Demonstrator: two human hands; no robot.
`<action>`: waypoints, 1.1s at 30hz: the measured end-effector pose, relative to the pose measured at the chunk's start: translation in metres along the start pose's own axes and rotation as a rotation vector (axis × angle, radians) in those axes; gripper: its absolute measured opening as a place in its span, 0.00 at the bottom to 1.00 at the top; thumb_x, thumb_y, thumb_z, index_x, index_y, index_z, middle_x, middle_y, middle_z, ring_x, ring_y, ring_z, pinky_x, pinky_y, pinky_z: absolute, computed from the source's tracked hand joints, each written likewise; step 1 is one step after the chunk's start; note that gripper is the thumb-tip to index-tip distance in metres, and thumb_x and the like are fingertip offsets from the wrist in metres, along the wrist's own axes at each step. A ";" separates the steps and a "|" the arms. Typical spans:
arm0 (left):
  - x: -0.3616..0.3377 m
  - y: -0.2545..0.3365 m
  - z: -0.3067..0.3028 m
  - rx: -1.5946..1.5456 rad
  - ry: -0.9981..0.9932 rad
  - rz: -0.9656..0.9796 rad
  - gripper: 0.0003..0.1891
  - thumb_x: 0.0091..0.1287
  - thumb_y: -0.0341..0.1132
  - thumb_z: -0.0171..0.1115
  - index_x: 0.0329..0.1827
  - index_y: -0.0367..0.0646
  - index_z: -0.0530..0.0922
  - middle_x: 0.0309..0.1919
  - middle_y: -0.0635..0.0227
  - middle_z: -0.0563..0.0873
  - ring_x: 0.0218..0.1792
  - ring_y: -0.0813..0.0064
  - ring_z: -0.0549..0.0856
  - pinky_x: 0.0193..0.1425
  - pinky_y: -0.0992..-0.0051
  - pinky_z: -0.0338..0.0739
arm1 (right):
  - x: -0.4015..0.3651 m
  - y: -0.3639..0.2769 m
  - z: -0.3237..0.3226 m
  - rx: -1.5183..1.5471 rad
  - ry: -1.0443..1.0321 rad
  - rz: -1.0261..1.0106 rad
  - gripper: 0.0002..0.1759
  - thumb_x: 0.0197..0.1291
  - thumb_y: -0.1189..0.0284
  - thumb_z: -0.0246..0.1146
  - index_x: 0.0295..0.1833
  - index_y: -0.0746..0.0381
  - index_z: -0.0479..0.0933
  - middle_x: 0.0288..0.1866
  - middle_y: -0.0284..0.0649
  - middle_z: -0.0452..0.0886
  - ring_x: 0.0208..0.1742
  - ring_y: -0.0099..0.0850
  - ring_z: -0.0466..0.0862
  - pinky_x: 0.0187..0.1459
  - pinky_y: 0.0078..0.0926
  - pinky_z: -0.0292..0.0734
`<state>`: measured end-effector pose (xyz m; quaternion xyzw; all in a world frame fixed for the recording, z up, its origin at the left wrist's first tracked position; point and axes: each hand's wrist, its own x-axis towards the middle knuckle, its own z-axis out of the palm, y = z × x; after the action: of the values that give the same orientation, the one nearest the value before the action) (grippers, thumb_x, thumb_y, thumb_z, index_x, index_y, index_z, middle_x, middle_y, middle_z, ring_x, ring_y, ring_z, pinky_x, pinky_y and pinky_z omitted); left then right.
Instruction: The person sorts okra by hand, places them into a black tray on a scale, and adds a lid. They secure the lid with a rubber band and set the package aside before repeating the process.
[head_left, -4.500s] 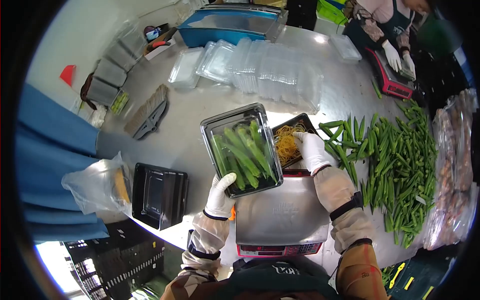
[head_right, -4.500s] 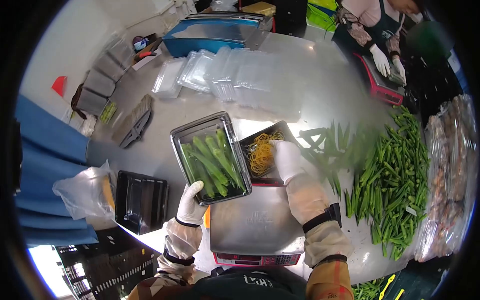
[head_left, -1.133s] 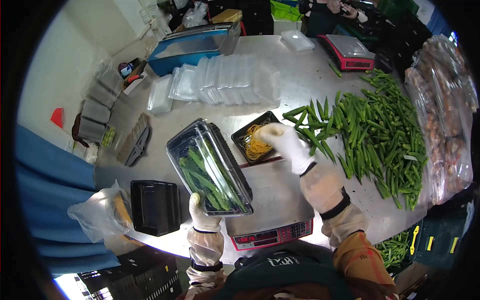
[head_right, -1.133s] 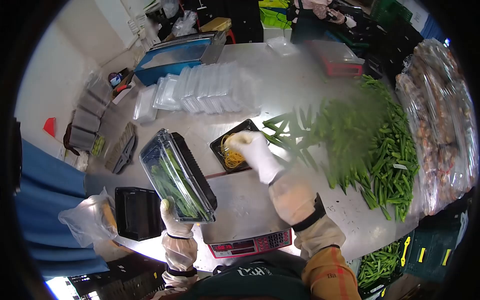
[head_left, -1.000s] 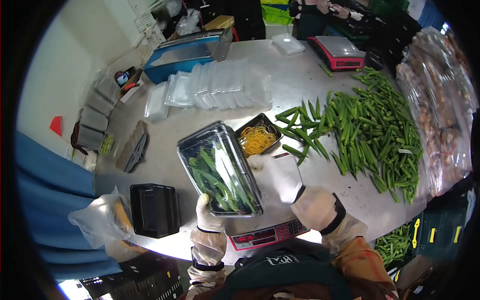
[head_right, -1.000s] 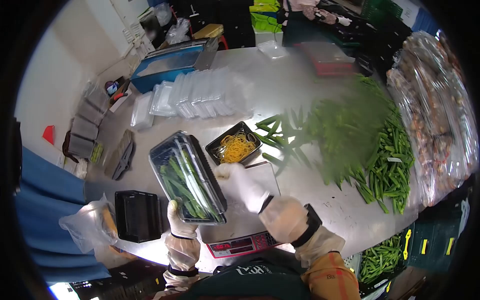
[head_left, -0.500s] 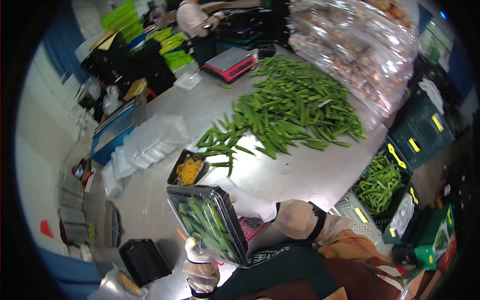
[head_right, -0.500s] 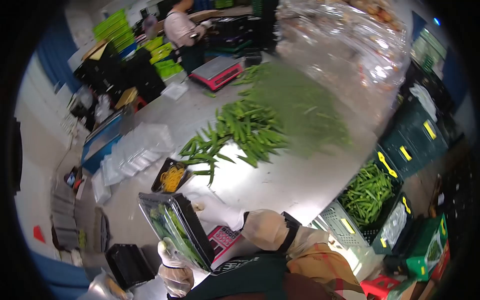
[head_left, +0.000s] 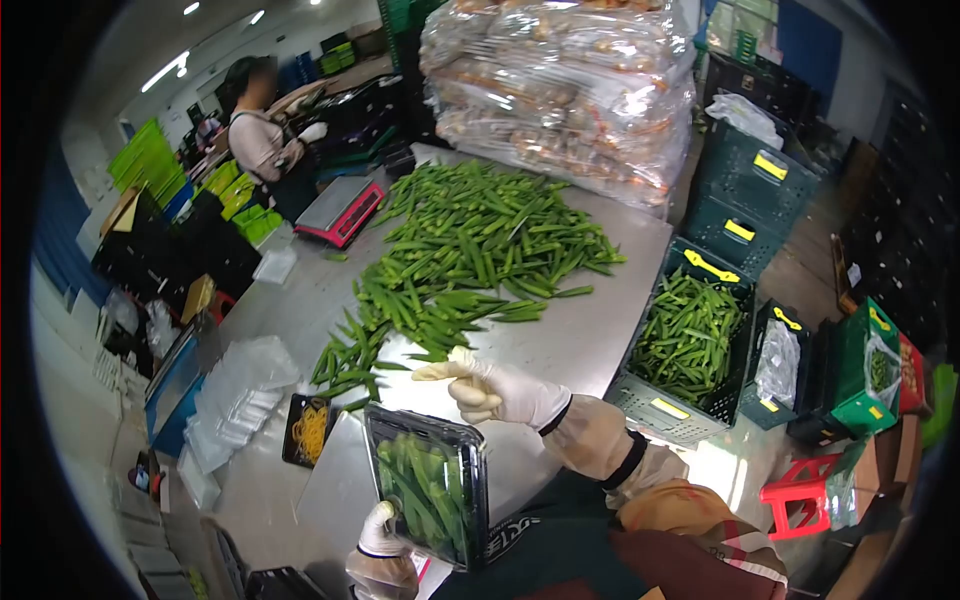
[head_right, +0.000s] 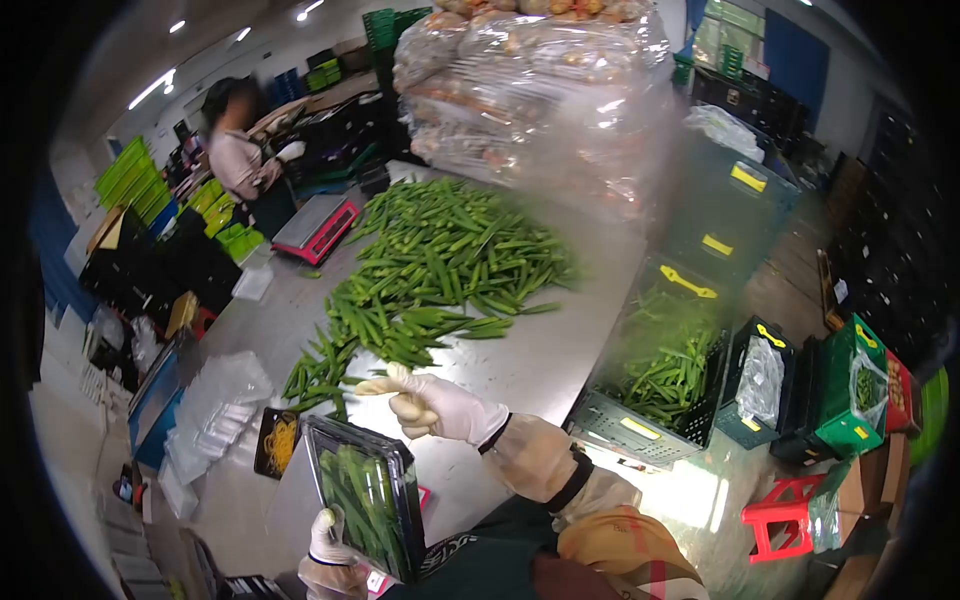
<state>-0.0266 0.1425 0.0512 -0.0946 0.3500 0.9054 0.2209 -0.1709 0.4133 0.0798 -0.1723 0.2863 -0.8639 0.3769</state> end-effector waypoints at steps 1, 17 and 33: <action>0.005 0.004 0.006 0.048 -0.004 -0.072 0.41 0.54 0.44 0.73 0.70 0.36 0.67 0.61 0.55 0.80 0.60 0.54 0.79 0.66 0.53 0.74 | -0.005 -0.006 0.000 -0.109 0.001 -0.034 0.33 0.77 0.52 0.45 0.72 0.69 0.63 0.17 0.21 0.53 0.15 0.14 0.51 0.19 0.15 0.48; 0.044 -0.009 0.048 0.323 0.205 -0.449 0.25 0.68 0.43 0.62 0.65 0.40 0.76 0.58 0.61 0.83 0.56 0.63 0.82 0.64 0.64 0.74 | -0.118 -0.085 0.007 -0.869 0.043 0.116 0.18 0.70 0.62 0.62 0.57 0.62 0.82 0.28 0.23 0.78 0.24 0.11 0.66 0.25 0.11 0.59; 0.083 -0.014 0.069 0.193 0.350 -0.238 0.25 0.71 0.43 0.60 0.66 0.39 0.72 0.55 0.59 0.84 0.55 0.65 0.84 0.61 0.63 0.79 | -0.129 -0.032 0.022 -0.930 0.388 0.064 0.22 0.66 0.72 0.65 0.63 0.64 0.72 0.56 0.40 0.81 0.56 0.26 0.81 0.59 0.24 0.74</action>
<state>-0.0942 0.2258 0.0667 -0.2693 0.4541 0.8051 0.2702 -0.0920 0.5195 0.1064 -0.1493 0.7108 -0.6489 0.2266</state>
